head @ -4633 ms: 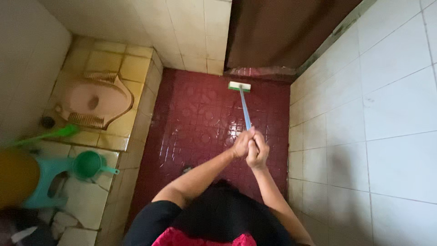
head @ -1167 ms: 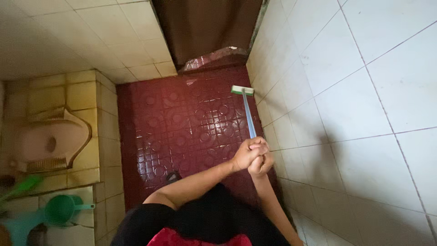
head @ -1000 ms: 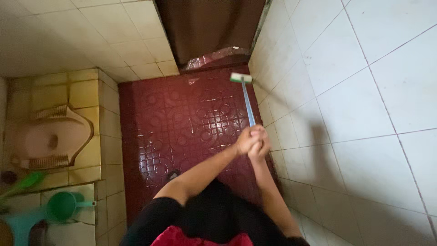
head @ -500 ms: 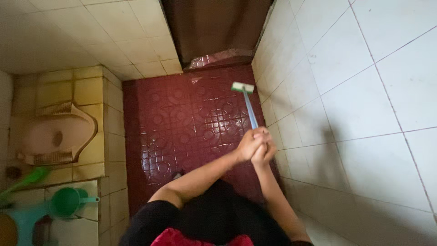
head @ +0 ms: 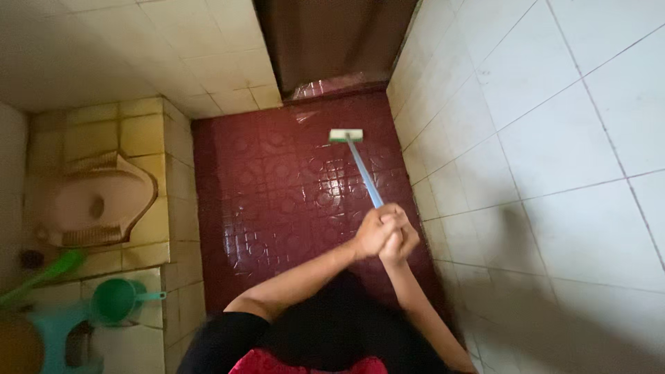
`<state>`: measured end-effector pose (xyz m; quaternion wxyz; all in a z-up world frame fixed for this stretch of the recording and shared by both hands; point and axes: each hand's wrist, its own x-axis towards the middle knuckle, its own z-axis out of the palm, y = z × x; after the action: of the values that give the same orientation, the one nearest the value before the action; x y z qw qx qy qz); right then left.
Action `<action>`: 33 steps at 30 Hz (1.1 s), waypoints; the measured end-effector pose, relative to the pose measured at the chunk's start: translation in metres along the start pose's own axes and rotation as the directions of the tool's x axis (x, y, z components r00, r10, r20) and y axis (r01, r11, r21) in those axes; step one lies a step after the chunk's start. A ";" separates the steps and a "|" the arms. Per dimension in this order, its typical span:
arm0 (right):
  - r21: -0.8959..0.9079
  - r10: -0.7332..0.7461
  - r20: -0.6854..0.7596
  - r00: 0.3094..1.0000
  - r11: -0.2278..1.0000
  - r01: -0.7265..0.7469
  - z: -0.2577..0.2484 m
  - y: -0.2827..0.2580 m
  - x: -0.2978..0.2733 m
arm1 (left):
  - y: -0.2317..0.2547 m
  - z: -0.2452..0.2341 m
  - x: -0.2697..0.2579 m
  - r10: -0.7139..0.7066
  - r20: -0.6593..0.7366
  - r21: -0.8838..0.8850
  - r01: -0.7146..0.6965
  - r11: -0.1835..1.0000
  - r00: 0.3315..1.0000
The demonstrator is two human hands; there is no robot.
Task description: The person scrubs the tiled floor of a bathroom using a long-handled brush, focusing on the areas around a drainage hole and various bathroom containers.
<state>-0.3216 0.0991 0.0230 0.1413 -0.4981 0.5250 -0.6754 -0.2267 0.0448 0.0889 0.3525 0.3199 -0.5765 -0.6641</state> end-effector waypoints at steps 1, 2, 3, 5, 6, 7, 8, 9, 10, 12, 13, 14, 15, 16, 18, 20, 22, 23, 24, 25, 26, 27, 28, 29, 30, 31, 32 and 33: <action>-0.011 -0.012 -0.011 1.000 1.000 0.012 0.012 0.015 0.001 | -0.012 -0.009 0.007 -0.039 -0.015 0.031 0.040 0.999 0.999; -0.024 -0.013 -0.019 1.000 1.000 0.012 0.026 0.031 0.001 | -0.028 -0.020 0.018 -0.113 -0.014 0.027 0.113 0.993 0.994; -0.044 0.012 -0.029 1.000 0.999 -0.013 0.040 0.044 0.000 | -0.044 -0.031 0.028 -0.186 -0.013 0.022 0.186 0.982 0.983; -0.098 0.031 -0.008 0.999 0.995 -0.032 0.064 0.054 -0.007 | -0.074 -0.055 0.032 -0.060 -0.028 -0.021 0.059 0.998 0.998; -0.108 -0.050 0.026 0.998 0.993 0.053 0.073 0.049 -0.010 | -0.084 -0.064 0.031 0.067 -0.044 -0.062 -0.069 0.996 0.997; -0.106 -0.048 0.029 0.998 0.993 0.051 0.079 0.036 -0.016 | -0.087 -0.070 0.025 0.065 -0.048 -0.061 -0.068 0.996 0.997; -0.113 -0.039 0.041 0.998 0.993 0.043 0.085 0.019 -0.020 | -0.084 -0.076 0.016 0.094 -0.069 -0.042 -0.097 0.994 0.993; -0.125 -0.024 0.052 0.998 0.992 0.030 0.089 -0.003 -0.027 | -0.076 -0.079 0.001 0.117 -0.088 -0.024 -0.120 0.992 0.989; -0.125 -0.017 0.053 0.998 0.992 0.024 0.090 -0.028 -0.037 | -0.064 -0.079 -0.022 0.111 -0.090 -0.025 -0.113 0.993 0.990; -0.041 -0.007 0.018 1.000 0.999 0.008 0.093 -0.081 -0.056 | -0.032 -0.074 -0.072 -0.103 -0.100 -0.049 0.098 0.994 0.990; 0.002 -0.011 0.048 0.999 1.000 0.011 0.091 -0.109 -0.068 | -0.016 -0.072 -0.100 -0.106 -0.099 -0.047 0.101 0.994 0.990; 0.045 -0.016 0.079 0.997 0.999 0.012 0.089 -0.134 -0.081 | -0.002 -0.071 -0.129 -0.083 -0.077 -0.096 0.076 0.993 0.994; 0.046 -0.016 0.076 0.997 0.999 0.013 0.090 -0.151 -0.091 | 0.008 -0.072 -0.149 -0.057 -0.058 -0.145 0.048 0.988 0.997; -0.011 -0.015 0.076 0.997 1.000 0.016 0.090 -0.164 -0.103 | 0.013 -0.075 -0.161 -0.056 -0.056 -0.144 0.048 0.988 0.997; -0.067 -0.013 0.080 0.997 0.998 0.018 0.095 -0.162 -0.122 | 0.009 -0.078 -0.182 -0.023 -0.103 -0.157 0.007 0.988 0.994; -0.033 -0.044 0.077 0.996 0.998 0.047 0.114 -0.128 -0.130 | -0.015 -0.093 -0.173 -0.003 -0.128 -0.124 -0.013 0.992 0.992; 0.000 -0.077 0.073 0.994 0.997 0.077 0.126 -0.096 -0.143 | -0.044 -0.110 -0.163 0.019 -0.150 -0.091 -0.033 0.995 0.988; -0.003 -0.078 0.073 0.994 0.997 0.079 0.127 -0.087 -0.152 | -0.056 -0.118 -0.161 0.028 -0.171 -0.053 -0.038 0.998 0.985; -0.061 -0.076 0.115 0.990 0.995 0.083 0.129 -0.083 -0.160 | -0.065 -0.123 -0.163 0.038 -0.192 -0.016 -0.042 0.999 0.981; -0.117 -0.073 0.157 0.985 0.989 0.092 0.131 -0.084 -0.164 | -0.069 -0.124 -0.169 0.042 -0.192 -0.017 -0.046 0.999 0.980; -0.117 -0.076 0.158 0.984 0.988 0.096 0.131 -0.090 -0.167 | -0.068 -0.124 -0.176 0.080 -0.195 -0.031 -0.088 0.996 0.978; -0.094 -0.039 0.141 0.989 0.994 0.053 0.130 -0.102 -0.175 | -0.063 -0.125 -0.188 0.112 -0.201 -0.045 -0.123 0.991 0.973; -0.069 -0.002 0.124 0.992 0.998 0.010 0.129 -0.118 -0.182 | -0.055 -0.122 -0.204 0.108 -0.203 -0.045 -0.120 0.992 0.973; -0.066 -0.001 0.126 0.992 0.998 0.009 0.127 -0.137 -0.190 | -0.043 -0.118 -0.222 0.032 -0.200 -0.052 -0.043 0.998 0.979; -0.039 0.032 0.105 0.994 0.999 -0.028 0.124 -0.160 -0.200 | -0.029 -0.113 -0.240 -0.044 -0.195 -0.059 0.033 0.998 0.980; -0.011 0.063 0.087 0.994 0.998 -0.062 0.121 -0.179 -0.205 | -0.016 -0.111 -0.258 -0.041 -0.199 -0.058 0.030 0.998 0.979; -0.008 0.060 0.090 0.994 0.998 -0.059 0.120 -0.195 -0.209 | -0.005 -0.111 -0.278 -0.046 -0.189 -0.053 0.036 0.998 0.981; 0.011 0.039 0.116 0.992 0.999 -0.040 0.118 -0.207 -0.215 | 0.002 -0.112 -0.289 -0.051 -0.179 -0.048 0.043 0.998 0.982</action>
<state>-0.0561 0.2703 0.0800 0.1882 -0.5251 0.5213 -0.6458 0.0243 0.2261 0.0812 0.3945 0.3845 -0.5196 -0.6531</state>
